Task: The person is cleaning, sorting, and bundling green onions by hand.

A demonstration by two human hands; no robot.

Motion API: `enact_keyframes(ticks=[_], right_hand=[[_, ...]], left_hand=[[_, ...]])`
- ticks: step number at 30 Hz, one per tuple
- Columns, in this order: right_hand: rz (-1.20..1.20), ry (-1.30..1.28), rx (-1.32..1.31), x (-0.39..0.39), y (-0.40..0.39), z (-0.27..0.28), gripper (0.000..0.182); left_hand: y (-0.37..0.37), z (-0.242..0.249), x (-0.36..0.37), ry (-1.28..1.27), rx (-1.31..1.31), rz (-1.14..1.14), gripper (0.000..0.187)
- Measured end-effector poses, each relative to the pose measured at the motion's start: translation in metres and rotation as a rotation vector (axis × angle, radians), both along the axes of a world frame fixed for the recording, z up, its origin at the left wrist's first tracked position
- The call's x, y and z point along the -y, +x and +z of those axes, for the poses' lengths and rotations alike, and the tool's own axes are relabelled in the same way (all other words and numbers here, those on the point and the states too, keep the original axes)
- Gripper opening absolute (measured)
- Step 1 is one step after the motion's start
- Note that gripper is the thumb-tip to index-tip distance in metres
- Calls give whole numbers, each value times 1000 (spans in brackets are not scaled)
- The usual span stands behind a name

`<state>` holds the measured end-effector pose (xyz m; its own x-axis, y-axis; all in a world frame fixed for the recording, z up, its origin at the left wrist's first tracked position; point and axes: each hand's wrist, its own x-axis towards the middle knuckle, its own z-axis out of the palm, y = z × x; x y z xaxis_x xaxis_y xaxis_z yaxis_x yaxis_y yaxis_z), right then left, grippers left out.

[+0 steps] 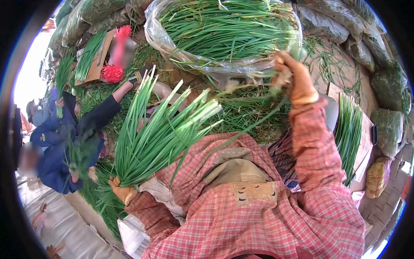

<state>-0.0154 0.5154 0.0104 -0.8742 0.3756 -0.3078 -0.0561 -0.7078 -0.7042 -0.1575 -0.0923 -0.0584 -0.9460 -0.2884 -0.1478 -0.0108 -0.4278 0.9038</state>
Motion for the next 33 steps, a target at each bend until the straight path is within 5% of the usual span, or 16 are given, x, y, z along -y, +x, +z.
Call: enact_keyframes(ticks=[2, 5, 6, 8, 9, 10, 11, 15, 17, 19, 21, 23, 26, 31, 33], right_hand=[[152, 516, 266, -12, 23, -23, 24], [686, 1604, 689, 39, 28, -11, 60], [420, 1220, 359, 92, 18, -3, 70], [526, 916, 276, 141, -7, -8, 74], [463, 981, 211, 162, -23, -28, 72], [382, 669, 191, 183, -37, -46, 67], [224, 664, 184, 199, -45, -70, 60], [637, 861, 155, 171, -26, -35, 35], [624, 635, 155, 165, -12, -20, 24], [527, 179, 226, 162, -8, -7, 16], [455, -29, 279, 164, -7, -5, 13], [379, 135, 299, 169, -4, -14, 22], [315, -211, 369, 158, -1, -7, 28], [201, -238, 9, 97, 23, 9, 35], [-72, -152, -116, 67, 47, 18, 29]], left_hand=[[6, 9, -12, 161, 10, 30, 16], [14, 45, -64, 318, 70, 141, 17], [16, 51, -71, 312, 79, 170, 17], [17, 49, -67, 209, 51, 170, 17], [16, 49, -66, 184, 53, 189, 17], [15, 50, -67, 162, 51, 212, 17], [14, 52, -68, 140, 49, 238, 17], [19, 52, -73, -156, 61, 223, 19], [17, 42, -69, -163, 5, 196, 18], [11, 49, -97, 29, 81, 364, 20], [7, 47, -101, 450, 46, 299, 21], [8, 54, -109, 501, 32, 312, 20], [9, 51, -117, 499, 36, 233, 21], [6, 52, -110, 366, 160, 248, 23], [7, 40, -93, 245, 52, 97, 22]])
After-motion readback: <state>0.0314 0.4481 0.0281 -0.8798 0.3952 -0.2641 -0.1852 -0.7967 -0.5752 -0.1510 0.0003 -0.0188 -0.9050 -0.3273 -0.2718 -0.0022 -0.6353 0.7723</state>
